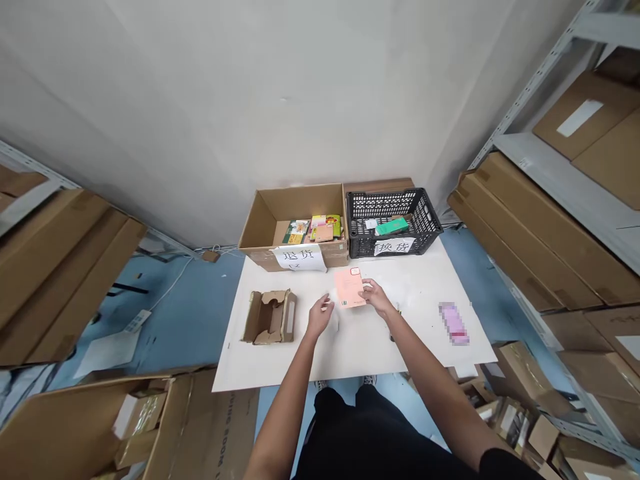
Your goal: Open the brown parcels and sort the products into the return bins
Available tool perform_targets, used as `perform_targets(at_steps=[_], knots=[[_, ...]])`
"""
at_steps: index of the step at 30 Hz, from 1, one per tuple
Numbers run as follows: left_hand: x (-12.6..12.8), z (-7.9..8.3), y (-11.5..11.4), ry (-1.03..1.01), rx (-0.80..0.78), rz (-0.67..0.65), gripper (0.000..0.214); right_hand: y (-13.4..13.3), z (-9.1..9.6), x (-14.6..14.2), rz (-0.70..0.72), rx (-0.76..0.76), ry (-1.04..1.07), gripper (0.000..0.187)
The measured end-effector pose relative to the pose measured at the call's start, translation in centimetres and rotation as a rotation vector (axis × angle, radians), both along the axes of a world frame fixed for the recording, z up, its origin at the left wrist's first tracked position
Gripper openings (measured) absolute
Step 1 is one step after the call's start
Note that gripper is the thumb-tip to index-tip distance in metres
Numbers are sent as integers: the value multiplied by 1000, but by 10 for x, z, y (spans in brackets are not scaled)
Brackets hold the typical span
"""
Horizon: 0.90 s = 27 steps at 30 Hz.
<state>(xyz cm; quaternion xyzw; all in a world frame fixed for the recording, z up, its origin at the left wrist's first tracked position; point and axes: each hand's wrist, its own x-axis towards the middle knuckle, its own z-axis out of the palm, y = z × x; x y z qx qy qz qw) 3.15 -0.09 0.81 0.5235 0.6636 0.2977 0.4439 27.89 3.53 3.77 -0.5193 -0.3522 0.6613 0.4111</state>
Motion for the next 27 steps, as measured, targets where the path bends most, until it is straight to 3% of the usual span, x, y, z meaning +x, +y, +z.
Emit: perform_targets(at_steps=[3, 5, 10, 13, 15, 17, 20, 23, 27], knots=[[26, 52, 4, -432, 46, -32, 65, -7, 46, 14, 24, 66, 99, 56], [38, 81, 4, -559, 90, -51, 66, -12, 71, 20, 39, 101, 129, 56], [46, 129, -1, -577, 141, -59, 75, -25, 113, 38, 87, 166, 195, 62], [52, 150, -4, -417, 275, -12, 64, -32, 127, 46, 88, 187, 211, 65], [62, 163, -6, -285, 402, 26, 56, -35, 134, 46, 60, 231, 198, 64], [75, 173, -7, -241, 460, -45, 57, -37, 138, 41, 65, 306, 204, 64], [92, 181, -4, -299, 443, -193, 64, -37, 139, 28, 153, 424, 220, 68], [94, 181, 5, -389, 429, -146, 65, -33, 135, 19, 199, 501, 163, 66], [76, 184, 13, -570, 314, -40, 72, -26, 127, 21, -109, 513, -45, 63]])
